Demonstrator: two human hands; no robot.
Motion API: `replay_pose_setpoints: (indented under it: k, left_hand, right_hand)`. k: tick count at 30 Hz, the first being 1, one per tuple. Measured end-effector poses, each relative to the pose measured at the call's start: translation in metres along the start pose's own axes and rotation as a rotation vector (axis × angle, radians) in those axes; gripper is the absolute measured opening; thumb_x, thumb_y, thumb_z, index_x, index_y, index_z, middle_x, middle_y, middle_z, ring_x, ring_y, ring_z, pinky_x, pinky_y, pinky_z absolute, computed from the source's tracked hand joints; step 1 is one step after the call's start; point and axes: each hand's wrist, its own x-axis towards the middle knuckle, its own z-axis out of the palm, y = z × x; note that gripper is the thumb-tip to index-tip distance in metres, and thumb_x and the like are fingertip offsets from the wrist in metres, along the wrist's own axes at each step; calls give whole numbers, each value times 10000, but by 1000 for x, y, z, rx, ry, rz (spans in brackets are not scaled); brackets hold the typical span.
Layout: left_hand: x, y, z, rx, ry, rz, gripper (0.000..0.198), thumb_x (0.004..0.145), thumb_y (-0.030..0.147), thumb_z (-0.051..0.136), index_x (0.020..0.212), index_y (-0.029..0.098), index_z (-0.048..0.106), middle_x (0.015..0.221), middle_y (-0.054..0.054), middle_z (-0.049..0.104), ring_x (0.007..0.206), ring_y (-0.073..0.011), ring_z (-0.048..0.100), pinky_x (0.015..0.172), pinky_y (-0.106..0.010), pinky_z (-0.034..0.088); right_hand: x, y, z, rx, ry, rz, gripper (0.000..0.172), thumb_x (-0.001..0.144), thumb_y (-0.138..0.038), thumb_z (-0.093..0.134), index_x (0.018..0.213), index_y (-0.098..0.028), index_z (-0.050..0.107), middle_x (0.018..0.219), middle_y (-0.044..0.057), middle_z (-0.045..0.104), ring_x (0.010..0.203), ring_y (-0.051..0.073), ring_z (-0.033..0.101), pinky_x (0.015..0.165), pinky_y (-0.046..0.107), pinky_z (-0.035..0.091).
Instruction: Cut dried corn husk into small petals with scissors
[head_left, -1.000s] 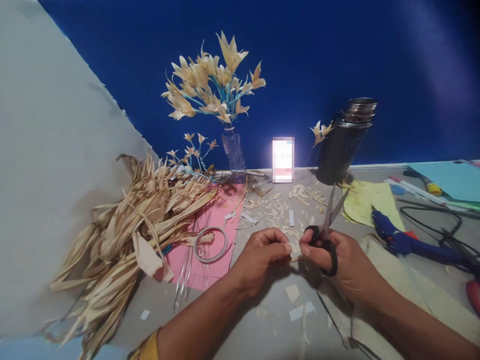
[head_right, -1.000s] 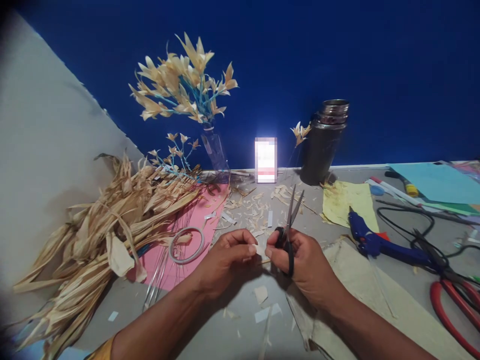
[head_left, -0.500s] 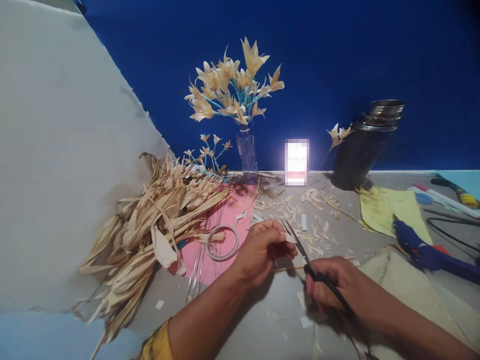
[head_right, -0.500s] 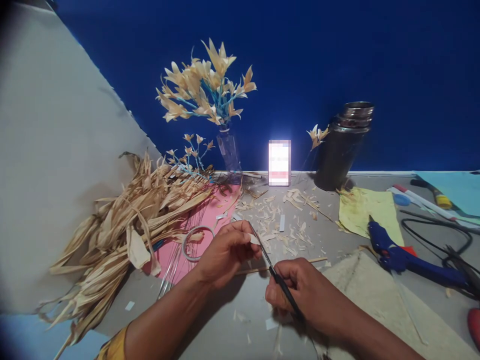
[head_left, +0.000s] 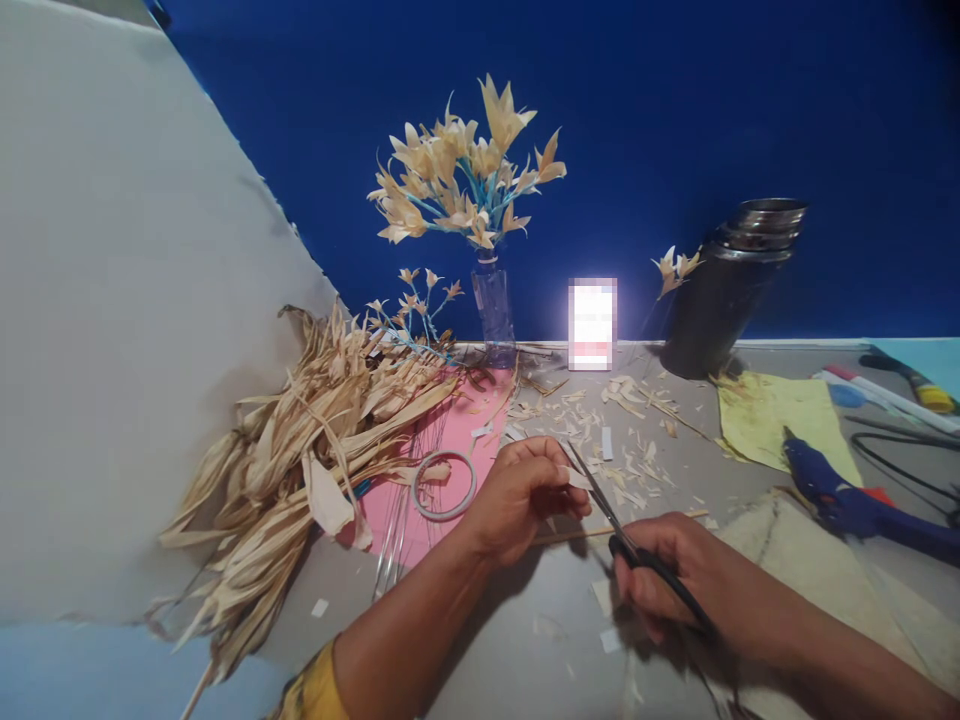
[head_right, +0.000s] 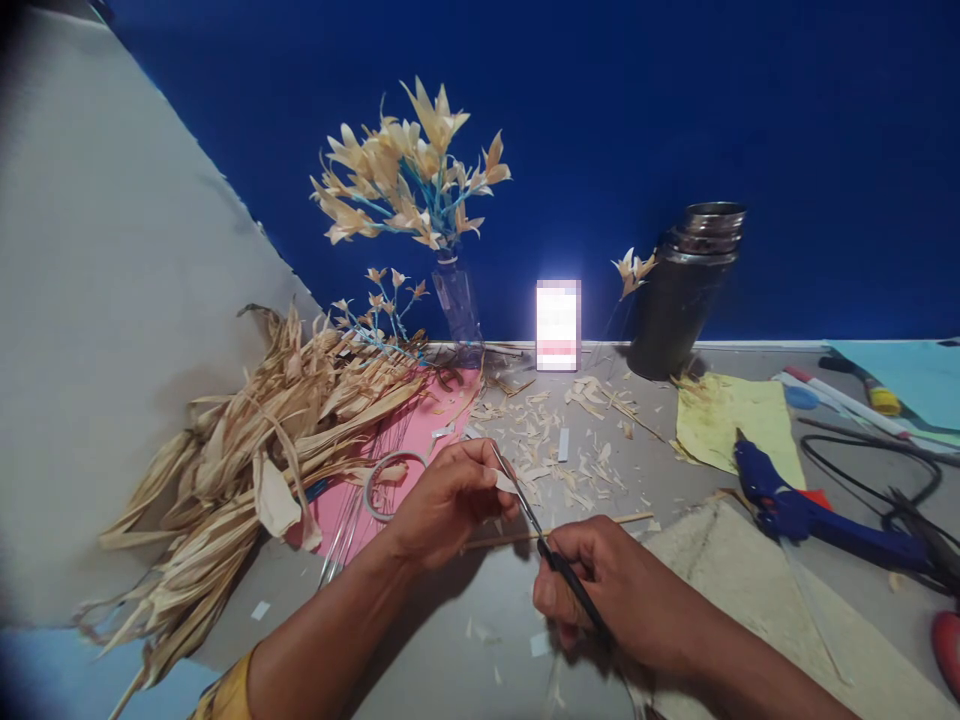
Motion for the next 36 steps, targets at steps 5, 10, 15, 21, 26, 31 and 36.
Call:
replay_pose_setpoints:
  k: [5,10,15,21,26,31,36]
  left_hand:
    - [0,0,-1,20,4,5,150,586,219,688,641,164,560,595,-15,640,526,-138,617,581,-276,480]
    - [-1,1,-1,30,10,11,139,588,218,677,646,168,561,594,-8,633,524,-133,610,581,-272,476]
    - [-1,3,-1,36,27,24,135,577,204,669,642,168,557,588,0,610,512,-125,591,591,-279,477]
    - [-2,0,3,137,22,43,106,603,198,672,627,160,576,590,-18,620,560,-123,593,594,-249,435]
    - [-5,-12,9,196,-46,-40,172,638,243,740,660,150,597,599,-29,634,551,-113,569,607,-248,418]
    - [-4,-18,9,101,-74,-78,245,676,333,743,787,143,636,680,-50,675,589,-139,611,630,-266,444]
    - [-3,-29,11,119,-125,-40,345,653,369,845,759,134,615,644,-19,629,555,-107,583,588,-232,423]
  right_hand:
    - [0,0,0,-10,4,0,535,754,-697,672,654,-183,561,552,16,601,478,109,456,437,217,294]
    - [1,3,-1,1,0,5,412,799,-545,667,628,-194,538,496,-19,553,455,100,414,448,220,269]
    - [2,6,1,15,23,37,325,791,-415,650,591,-195,520,458,-39,519,436,84,356,454,226,231]
    - [6,2,4,281,261,10,320,718,-429,787,715,-185,581,564,-46,555,494,96,458,495,232,336]
    - [5,-6,0,310,525,-133,379,699,-392,844,933,-183,630,762,2,661,660,160,607,606,271,459]
    - [4,-9,-3,285,554,-177,354,654,-354,868,843,-179,625,680,-2,668,640,180,625,610,277,473]
    - [4,-8,-2,266,502,-192,312,675,-322,848,834,-188,616,675,-18,675,631,162,620,595,251,459]
